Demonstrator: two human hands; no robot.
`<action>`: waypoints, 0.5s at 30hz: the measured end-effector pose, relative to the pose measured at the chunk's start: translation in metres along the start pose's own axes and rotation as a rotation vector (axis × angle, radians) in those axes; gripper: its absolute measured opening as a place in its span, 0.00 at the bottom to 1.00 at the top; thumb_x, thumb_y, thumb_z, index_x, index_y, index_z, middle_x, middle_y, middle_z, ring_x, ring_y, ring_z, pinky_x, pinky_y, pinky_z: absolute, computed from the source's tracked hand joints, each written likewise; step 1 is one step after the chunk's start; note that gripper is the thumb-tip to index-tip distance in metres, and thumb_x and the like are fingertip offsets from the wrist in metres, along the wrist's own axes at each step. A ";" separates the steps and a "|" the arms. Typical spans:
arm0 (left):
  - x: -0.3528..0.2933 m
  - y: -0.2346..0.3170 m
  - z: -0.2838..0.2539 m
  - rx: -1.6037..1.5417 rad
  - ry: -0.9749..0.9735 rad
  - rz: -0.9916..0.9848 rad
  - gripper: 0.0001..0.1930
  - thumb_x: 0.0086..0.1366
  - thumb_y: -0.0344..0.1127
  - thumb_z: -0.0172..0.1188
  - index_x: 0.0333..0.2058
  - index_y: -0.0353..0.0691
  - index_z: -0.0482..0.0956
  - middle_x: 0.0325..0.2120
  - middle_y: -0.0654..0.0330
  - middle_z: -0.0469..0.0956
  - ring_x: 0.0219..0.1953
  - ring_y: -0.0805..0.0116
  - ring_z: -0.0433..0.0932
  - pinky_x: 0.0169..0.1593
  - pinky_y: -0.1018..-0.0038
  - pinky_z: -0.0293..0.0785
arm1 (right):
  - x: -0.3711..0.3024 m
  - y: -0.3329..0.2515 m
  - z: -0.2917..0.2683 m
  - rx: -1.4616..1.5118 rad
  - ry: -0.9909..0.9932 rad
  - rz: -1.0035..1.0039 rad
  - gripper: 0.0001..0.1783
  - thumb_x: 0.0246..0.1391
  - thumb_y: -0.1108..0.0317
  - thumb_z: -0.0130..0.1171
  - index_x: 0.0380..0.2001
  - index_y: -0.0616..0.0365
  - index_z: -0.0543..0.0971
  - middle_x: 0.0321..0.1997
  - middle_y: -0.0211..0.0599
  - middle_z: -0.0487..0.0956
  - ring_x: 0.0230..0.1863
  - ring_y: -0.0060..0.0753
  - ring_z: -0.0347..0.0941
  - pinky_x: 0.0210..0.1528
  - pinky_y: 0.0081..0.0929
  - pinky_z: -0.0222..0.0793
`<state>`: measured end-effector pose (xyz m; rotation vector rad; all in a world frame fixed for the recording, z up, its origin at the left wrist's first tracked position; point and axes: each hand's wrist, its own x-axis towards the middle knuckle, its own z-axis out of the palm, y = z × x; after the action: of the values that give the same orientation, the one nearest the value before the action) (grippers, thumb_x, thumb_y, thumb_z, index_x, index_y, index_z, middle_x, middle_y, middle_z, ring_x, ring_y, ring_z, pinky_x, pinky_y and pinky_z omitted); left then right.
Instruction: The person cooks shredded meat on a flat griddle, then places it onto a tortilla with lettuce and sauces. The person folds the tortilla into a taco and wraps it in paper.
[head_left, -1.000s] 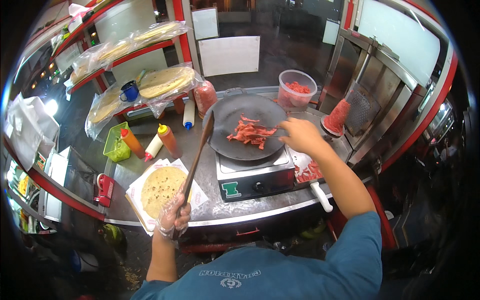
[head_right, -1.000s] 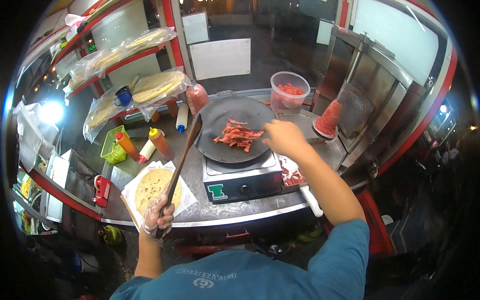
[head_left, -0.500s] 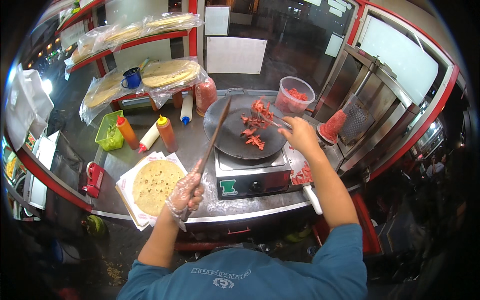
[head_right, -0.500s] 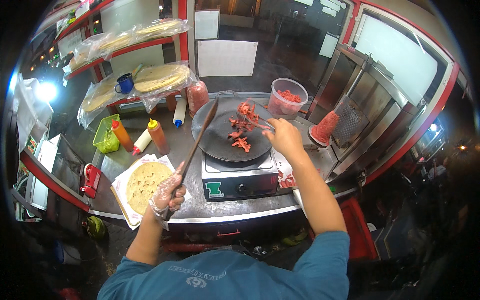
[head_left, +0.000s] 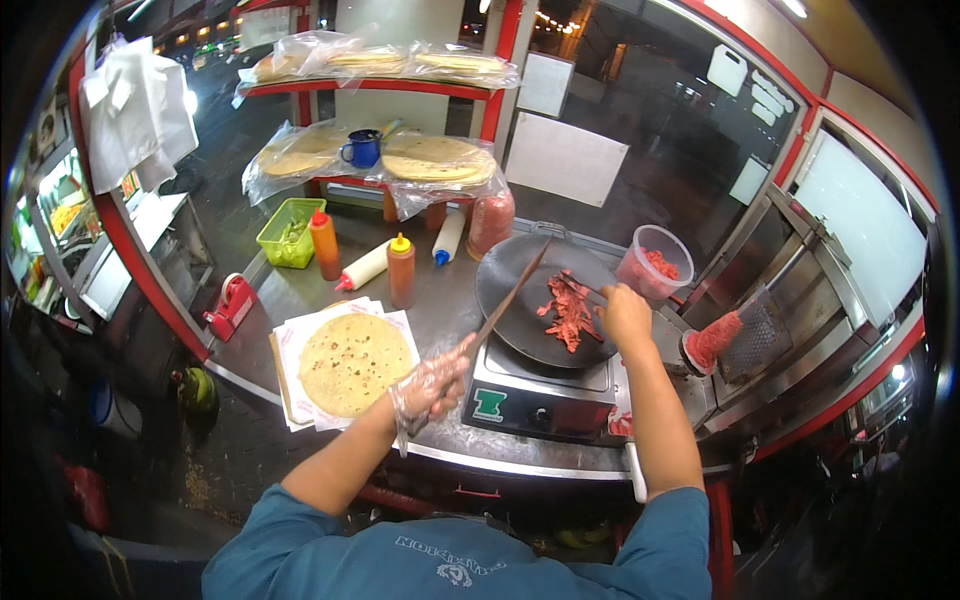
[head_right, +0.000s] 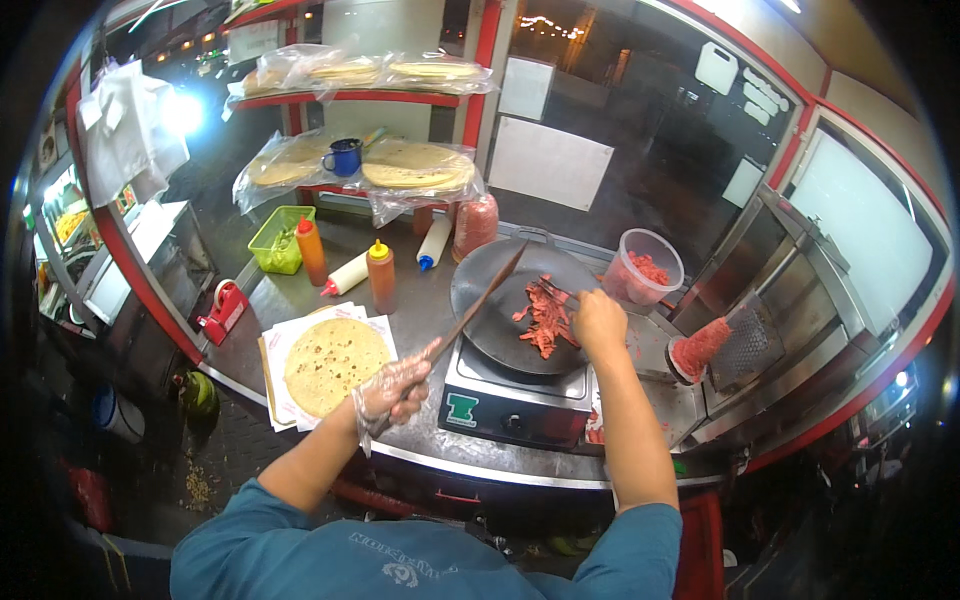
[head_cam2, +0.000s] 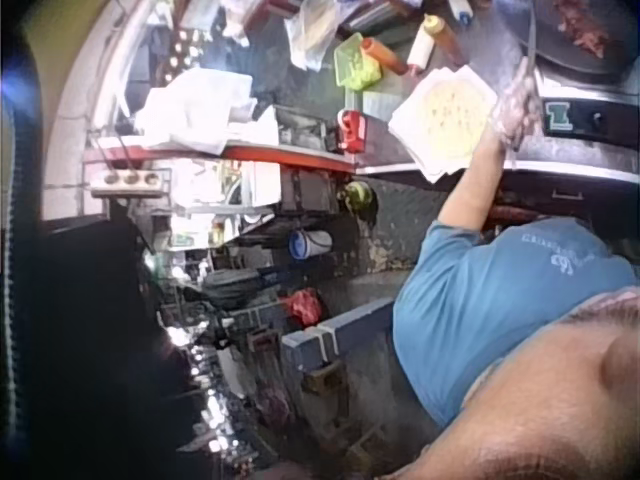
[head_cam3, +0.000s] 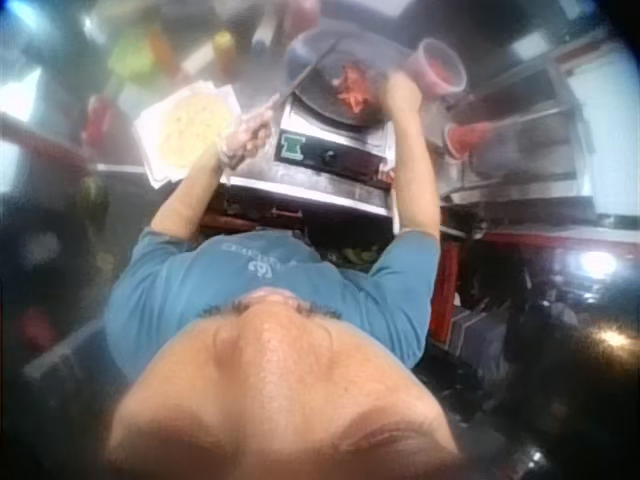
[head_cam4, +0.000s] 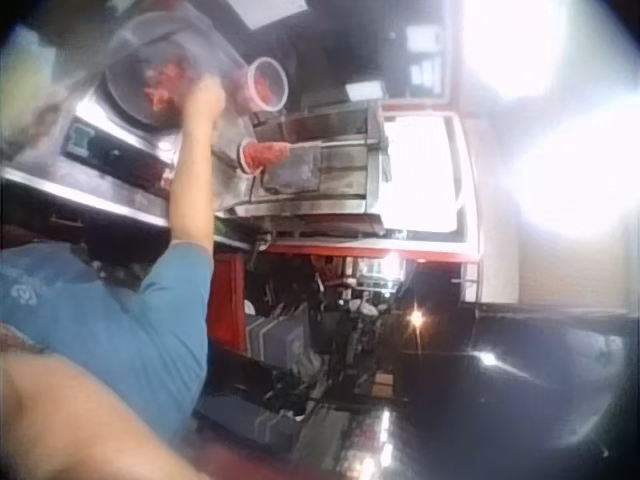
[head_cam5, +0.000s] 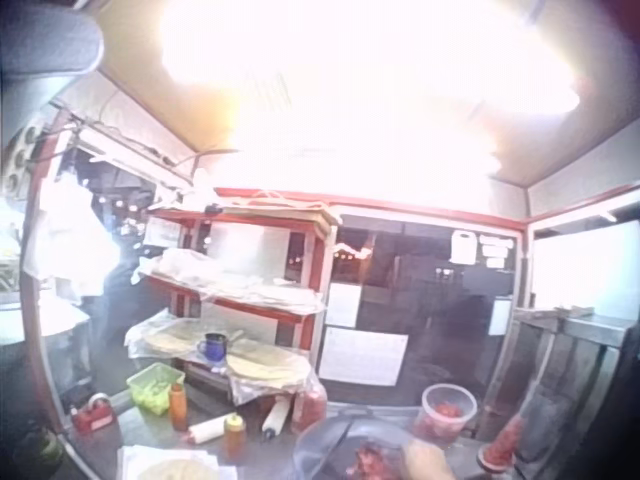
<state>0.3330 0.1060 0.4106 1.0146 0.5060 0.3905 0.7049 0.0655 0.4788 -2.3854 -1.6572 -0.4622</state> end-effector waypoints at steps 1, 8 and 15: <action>0.002 0.003 -0.005 0.005 0.021 -0.025 0.33 0.78 0.51 0.53 0.76 0.65 0.52 0.25 0.70 0.66 0.17 0.84 0.61 0.18 0.84 0.58 | -0.009 0.006 0.011 0.051 0.033 -0.027 0.19 0.52 0.56 0.71 0.45 0.53 0.87 0.47 0.51 0.85 0.49 0.54 0.82 0.52 0.46 0.75; -0.011 -0.040 -0.010 -0.083 -0.006 -0.083 0.34 0.79 0.49 0.52 0.77 0.66 0.49 0.25 0.71 0.64 0.17 0.83 0.60 0.19 0.84 0.58 | -0.041 0.072 -0.013 0.803 -0.392 0.581 0.21 0.66 0.57 0.61 0.27 0.65 0.85 0.18 0.36 0.79 0.16 0.24 0.72 0.20 0.30 0.67; -0.018 -0.012 -0.012 0.049 -0.064 -0.022 0.35 0.79 0.51 0.50 0.78 0.60 0.46 0.21 0.70 0.64 0.15 0.82 0.60 0.18 0.82 0.60 | -0.057 0.014 -0.012 0.336 0.157 0.129 0.19 0.54 0.57 0.71 0.46 0.55 0.87 0.41 0.50 0.86 0.45 0.58 0.82 0.49 0.46 0.76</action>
<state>0.3126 0.0991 0.3986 1.0642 0.4704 0.3260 0.6981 0.0067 0.4697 -2.1340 -1.3799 -0.3106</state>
